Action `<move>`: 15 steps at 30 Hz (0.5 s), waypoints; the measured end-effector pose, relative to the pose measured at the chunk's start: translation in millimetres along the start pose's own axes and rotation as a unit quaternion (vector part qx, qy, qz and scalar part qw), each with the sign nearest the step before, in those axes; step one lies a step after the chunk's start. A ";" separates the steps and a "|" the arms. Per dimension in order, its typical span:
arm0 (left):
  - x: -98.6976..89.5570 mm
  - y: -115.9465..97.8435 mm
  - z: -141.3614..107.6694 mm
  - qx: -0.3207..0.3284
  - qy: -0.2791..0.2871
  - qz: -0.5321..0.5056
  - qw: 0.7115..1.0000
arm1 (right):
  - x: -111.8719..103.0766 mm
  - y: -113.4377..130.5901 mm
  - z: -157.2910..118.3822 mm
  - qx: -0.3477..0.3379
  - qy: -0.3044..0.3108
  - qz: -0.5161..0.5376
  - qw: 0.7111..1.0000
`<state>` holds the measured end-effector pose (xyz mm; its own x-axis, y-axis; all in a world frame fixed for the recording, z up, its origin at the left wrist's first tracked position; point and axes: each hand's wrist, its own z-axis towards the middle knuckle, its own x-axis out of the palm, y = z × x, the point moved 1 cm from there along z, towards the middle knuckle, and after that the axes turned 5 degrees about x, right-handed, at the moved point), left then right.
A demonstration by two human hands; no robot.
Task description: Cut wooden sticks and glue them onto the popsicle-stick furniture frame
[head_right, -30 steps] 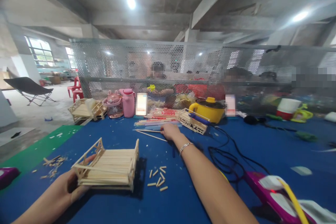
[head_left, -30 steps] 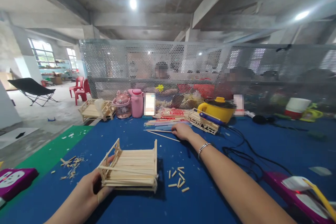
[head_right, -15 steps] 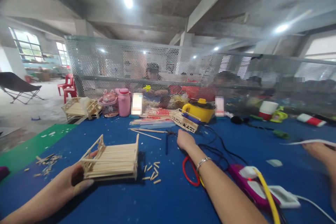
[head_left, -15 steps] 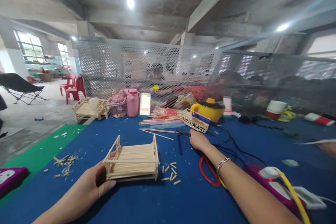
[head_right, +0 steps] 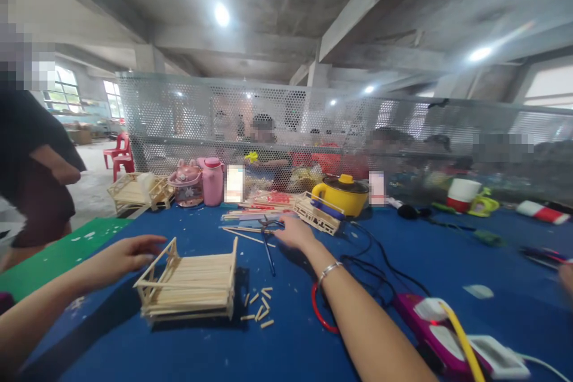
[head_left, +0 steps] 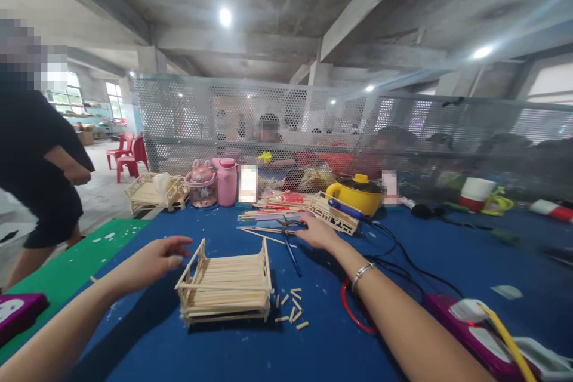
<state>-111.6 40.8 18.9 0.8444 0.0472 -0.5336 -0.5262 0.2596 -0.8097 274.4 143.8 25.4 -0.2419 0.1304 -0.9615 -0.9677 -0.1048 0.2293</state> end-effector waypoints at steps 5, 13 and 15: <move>9.5 14.3 28.0 -0.061 -0.010 -0.060 0.996 | 24.8 24.2 14.6 -0.045 0.103 0.013 0.994; 23.6 32.8 14.8 -0.016 0.031 -0.072 0.997 | 17.3 -6.3 28.0 -0.042 0.142 -0.028 0.989; 23.7 27.7 13.6 -0.012 0.035 -0.069 0.997 | 10.9 -19.0 29.9 -0.029 0.112 -0.029 0.993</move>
<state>-104.8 62.3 -12.9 0.9005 -0.0547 -0.4315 -0.4082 0.2361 -0.8818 288.0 176.6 15.1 -0.1583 -0.0848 -0.9837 -0.9721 -0.1613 0.1703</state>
